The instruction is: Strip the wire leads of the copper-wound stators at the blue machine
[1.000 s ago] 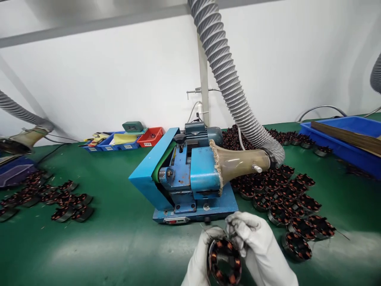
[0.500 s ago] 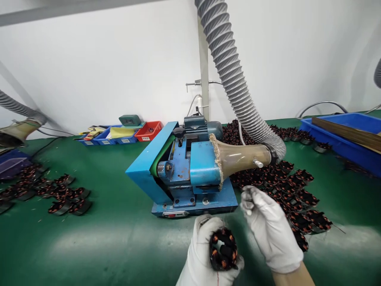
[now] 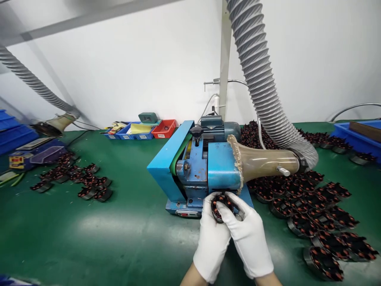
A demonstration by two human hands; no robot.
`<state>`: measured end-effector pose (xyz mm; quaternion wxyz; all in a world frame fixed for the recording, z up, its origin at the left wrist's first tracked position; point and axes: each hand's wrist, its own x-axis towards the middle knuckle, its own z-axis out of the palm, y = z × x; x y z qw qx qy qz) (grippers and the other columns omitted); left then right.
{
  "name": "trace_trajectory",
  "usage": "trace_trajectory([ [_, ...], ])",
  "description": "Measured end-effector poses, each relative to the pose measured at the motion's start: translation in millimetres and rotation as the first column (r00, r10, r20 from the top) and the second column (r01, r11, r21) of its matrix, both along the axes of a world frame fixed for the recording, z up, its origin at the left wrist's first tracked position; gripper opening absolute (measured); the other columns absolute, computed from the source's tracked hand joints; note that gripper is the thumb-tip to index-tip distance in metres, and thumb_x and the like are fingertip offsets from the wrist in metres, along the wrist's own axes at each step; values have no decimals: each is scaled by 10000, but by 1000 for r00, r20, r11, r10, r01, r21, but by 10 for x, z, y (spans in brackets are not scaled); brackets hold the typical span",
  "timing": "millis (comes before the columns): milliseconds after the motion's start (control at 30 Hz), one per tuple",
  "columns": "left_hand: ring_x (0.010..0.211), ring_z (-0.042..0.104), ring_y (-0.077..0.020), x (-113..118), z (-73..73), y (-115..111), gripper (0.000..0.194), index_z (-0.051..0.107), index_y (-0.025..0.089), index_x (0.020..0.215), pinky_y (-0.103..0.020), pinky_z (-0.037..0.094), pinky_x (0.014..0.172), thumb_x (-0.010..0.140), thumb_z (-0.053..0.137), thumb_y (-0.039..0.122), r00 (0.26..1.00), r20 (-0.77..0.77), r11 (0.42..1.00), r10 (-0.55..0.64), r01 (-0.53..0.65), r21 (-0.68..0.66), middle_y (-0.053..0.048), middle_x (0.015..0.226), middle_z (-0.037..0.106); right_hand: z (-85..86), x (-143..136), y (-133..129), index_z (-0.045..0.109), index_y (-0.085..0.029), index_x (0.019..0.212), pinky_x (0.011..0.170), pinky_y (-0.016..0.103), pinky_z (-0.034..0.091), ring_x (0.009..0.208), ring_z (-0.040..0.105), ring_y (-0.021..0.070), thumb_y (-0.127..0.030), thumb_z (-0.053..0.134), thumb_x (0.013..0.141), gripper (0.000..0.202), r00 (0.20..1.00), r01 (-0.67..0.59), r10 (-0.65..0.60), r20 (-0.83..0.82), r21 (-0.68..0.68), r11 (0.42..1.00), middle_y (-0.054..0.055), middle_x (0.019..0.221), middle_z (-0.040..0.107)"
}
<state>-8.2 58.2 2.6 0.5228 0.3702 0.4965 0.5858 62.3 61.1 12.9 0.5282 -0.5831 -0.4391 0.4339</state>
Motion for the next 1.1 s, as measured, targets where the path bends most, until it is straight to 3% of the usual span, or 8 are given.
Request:
trace_trajectory([
  [167, 945, 611, -213, 2, 79, 75, 285, 495, 186, 983, -377, 464, 879, 709, 543, 124, 998, -59, 1000, -18, 18, -7, -101, 1034, 628, 1, 8, 33, 697, -149, 987, 819, 395, 553, 884, 687, 290, -476, 672, 705, 432, 1000, 15, -15, 14, 5, 1000, 129, 999, 732],
  [333, 922, 618, -202, 22, 124, 50, 290, 486, 193, 986, -350, 487, 838, 713, 541, 113, 997, -55, 999, -48, 48, -8, -96, 1022, 635, 27, 12, 15, 704, -149, 978, 782, 362, 571, 850, 698, 279, -474, 673, 704, 426, 999, 33, -33, -26, -14, 999, 122, 971, 742],
  [467, 968, 612, -216, -22, 8, -186, 286, 520, 206, 1044, -346, 462, 873, 762, 564, 186, 991, -114, 998, -62, 59, -28, -93, 1048, 639, -55, 59, -205, 736, -156, 947, 797, 380, 572, 877, 694, 312, -485, 688, 662, 437, 997, 44, -45, 69, 19, 999, 136, 975, 741],
  [633, 1057, 572, -253, -128, -157, -381, 326, 520, 227, 1123, -388, 426, 935, 808, 534, 308, 988, -144, 995, -59, 71, 73, -100, 1145, 587, -201, 90, -386, 718, -174, 1039, 831, 385, 563, 885, 696, 320, -471, 724, 620, 514, 994, 10, -11, 112, 8, 1000, 131, 1022, 730],
  [733, 1068, 561, -249, -147, -125, -247, 350, 508, 212, 1107, -408, 419, 950, 763, 566, 236, 977, -200, 996, -74, 83, 37, -108, 1164, 576, -209, 53, -253, 714, -153, 1030, 828, 391, 565, 901, 691, 320, -464, 724, 614, 519, 999, 1, 0, 42, -5, 1000, 142, 1031, 725],
  [900, 938, 618, -211, -81, 37, 37, 279, 513, 190, 977, -362, 480, 861, 704, 568, 209, 991, -132, 999, -36, 36, -3, -97, 1018, 645, -120, -8, -6, 691, -151, 1016, 837, 408, 556, 901, 690, 299, -470, 681, 687, 458, 999, 27, -27, 25, 6, 1000, 133, 1032, 724],
  [1100, 853, 641, -194, -2, 155, 112, 263, 545, 186, 902, -327, 505, 803, 643, 593, 174, 993, -122, 1000, 0, 0, 1, -82, 932, 676, -56, 4, 62, 700, -144, 952, 795, 410, 569, 851, 700, 298, -477, 659, 705, 417, 997, 49, -50, 64, 28, 998, 141, 972, 736],
])
